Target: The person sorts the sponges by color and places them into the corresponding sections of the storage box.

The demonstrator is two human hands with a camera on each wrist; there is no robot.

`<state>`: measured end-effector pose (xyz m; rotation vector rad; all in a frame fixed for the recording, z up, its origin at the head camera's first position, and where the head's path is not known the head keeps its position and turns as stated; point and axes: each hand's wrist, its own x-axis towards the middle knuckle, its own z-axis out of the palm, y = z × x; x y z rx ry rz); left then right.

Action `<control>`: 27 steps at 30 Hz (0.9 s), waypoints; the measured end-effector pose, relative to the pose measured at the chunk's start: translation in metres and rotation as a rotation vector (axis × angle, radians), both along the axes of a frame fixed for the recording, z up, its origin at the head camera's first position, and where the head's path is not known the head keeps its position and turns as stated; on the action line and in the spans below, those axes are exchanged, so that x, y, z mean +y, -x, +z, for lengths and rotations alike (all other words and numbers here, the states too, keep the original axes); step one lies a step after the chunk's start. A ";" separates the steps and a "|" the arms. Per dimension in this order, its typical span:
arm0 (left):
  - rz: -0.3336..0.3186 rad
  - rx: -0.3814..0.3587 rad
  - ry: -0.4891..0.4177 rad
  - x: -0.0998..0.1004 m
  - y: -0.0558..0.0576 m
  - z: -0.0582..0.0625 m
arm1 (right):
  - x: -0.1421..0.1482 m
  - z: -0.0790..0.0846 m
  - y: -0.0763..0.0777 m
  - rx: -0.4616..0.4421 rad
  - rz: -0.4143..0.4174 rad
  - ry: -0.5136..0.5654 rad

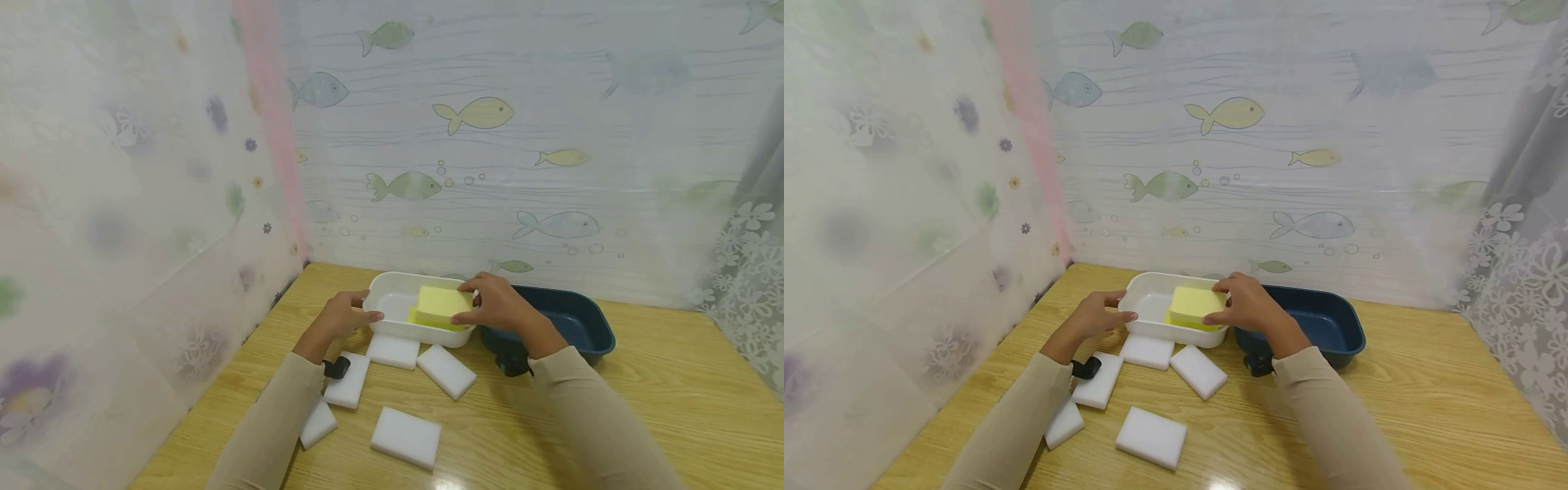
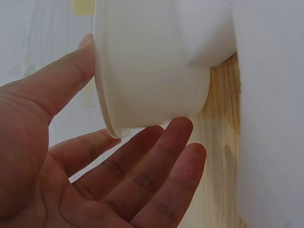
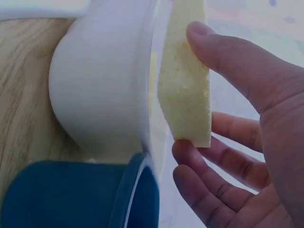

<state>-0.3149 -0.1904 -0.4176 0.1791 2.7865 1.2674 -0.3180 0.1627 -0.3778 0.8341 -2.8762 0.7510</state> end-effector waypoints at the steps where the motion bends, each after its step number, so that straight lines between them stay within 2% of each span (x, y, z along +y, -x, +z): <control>1: 0.000 0.001 0.001 0.000 0.000 0.000 | -0.003 0.000 0.001 -0.006 -0.004 0.007; 5: 0.002 0.001 0.000 -0.001 0.000 0.000 | -0.016 0.001 0.005 -0.003 -0.009 0.001; 11: 0.009 -0.011 -0.006 0.000 0.000 0.001 | -0.044 0.001 0.014 0.059 -0.006 -0.042; 14: 0.004 -0.019 -0.018 0.001 0.000 0.001 | -0.060 0.001 0.014 0.063 -0.073 -0.047; 21: 0.019 -0.022 -0.015 0.002 -0.001 0.002 | -0.096 0.001 0.012 -0.005 -0.288 -0.064; 27: 0.017 -0.018 -0.007 0.001 0.000 0.001 | -0.123 -0.003 0.012 -0.067 -0.384 -0.056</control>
